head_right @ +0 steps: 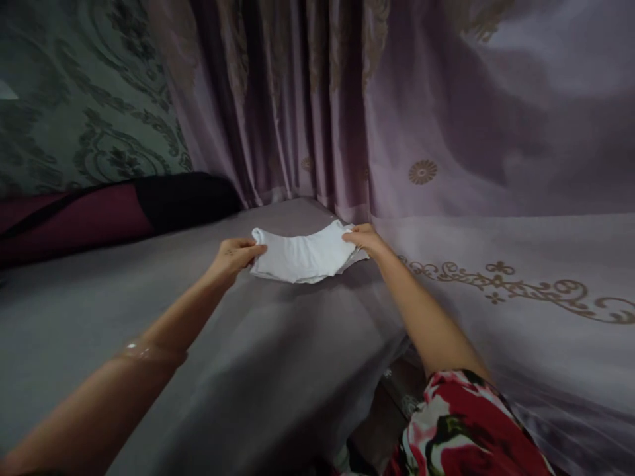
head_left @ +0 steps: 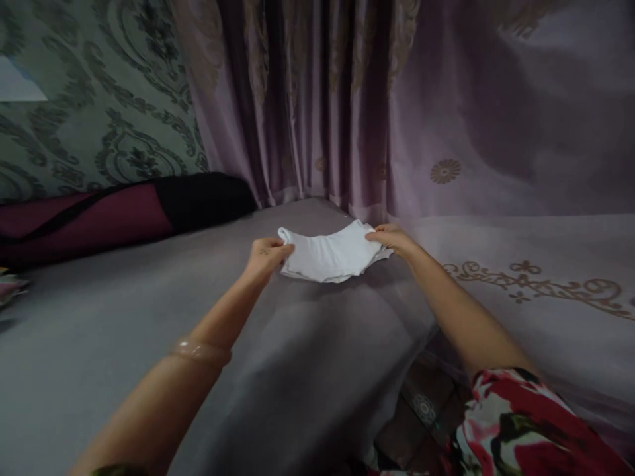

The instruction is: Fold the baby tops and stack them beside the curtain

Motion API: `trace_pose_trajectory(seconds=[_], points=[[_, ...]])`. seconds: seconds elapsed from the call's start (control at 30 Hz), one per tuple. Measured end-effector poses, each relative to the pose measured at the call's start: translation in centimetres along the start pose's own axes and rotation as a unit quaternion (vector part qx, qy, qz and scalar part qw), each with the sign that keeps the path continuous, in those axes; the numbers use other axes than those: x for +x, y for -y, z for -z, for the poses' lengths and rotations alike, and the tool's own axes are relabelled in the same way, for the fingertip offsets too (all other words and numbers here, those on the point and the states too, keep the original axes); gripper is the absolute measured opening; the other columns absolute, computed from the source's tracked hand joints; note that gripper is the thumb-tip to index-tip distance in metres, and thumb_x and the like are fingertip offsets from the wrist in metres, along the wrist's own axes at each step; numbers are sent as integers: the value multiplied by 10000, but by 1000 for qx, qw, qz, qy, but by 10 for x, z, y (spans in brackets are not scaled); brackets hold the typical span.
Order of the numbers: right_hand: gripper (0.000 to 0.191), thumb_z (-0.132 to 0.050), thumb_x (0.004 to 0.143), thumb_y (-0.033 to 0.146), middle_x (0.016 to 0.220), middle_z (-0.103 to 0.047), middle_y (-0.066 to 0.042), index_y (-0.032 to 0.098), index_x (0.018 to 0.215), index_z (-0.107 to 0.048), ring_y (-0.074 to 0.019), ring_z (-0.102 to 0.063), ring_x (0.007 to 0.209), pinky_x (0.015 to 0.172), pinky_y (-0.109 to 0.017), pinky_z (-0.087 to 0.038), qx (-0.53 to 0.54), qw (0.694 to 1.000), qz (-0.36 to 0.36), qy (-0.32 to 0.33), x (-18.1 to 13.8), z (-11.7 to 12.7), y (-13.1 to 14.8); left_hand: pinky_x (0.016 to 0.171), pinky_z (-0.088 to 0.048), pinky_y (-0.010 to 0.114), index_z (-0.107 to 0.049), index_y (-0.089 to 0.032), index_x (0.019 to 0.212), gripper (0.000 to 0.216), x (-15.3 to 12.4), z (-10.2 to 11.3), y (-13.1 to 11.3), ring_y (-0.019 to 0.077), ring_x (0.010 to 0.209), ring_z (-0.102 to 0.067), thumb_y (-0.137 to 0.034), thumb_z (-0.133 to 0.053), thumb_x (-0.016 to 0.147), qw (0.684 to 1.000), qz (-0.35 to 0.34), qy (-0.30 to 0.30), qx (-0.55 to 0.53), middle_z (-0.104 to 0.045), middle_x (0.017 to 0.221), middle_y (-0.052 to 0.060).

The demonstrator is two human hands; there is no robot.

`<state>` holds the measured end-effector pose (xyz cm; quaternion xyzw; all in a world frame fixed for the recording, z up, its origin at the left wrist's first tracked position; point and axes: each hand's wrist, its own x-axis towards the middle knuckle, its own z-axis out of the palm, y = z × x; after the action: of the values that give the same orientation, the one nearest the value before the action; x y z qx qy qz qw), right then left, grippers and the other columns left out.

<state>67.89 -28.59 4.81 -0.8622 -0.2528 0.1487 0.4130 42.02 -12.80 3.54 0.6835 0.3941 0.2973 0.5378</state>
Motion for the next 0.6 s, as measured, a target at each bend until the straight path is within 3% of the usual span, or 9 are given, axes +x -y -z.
trace_pose_trajectory(seconds=[0.13, 0.27, 0.43, 0.6], points=[[84, -636, 690, 162, 572, -579, -4, 114, 740, -682, -123, -526, 541, 520, -229, -384, -76, 996, 10, -52, 36, 31, -23, 449, -261, 224, -608, -157, 589, 195, 20, -58, 3, 86, 437, -398, -338, -671, 626, 999, -29, 14, -13, -471, 464, -33], [127, -612, 701, 183, 608, -591, -26, 111, 765, -695, -139, -549, 595, 562, -245, -384, -174, 981, 28, -80, 63, 50, -39, 482, -320, 224, -642, -153, 651, 190, 35, -100, 9, 110, 494, -474, -339, -676, 636, 999, -26, -2, -20, -521, 507, -16], [177, -594, 723, 199, 748, -666, -90, 118, 824, -714, -182, -607, 727, 640, -263, -418, -237, 966, 44, -93, 81, 56, -48, 510, -355, 223, -623, -154, 656, 192, 39, -131, 20, 107, 517, -486, -333, -689, 635, 998, -2, -15, -66, -526, 527, -17], [234, -574, 757, 244, 882, -705, -100, 152, 913, -723, -206, -639, 827, 711, -268, -463, -266, 958, 55, -88, 94, 55, -53, 487, -340, 207, -578, -150, 645, 161, 34, -144, 25, 74, 468, -425, -264, -689, 623, 986, 26, -25, -162, -473, 510, -52]])
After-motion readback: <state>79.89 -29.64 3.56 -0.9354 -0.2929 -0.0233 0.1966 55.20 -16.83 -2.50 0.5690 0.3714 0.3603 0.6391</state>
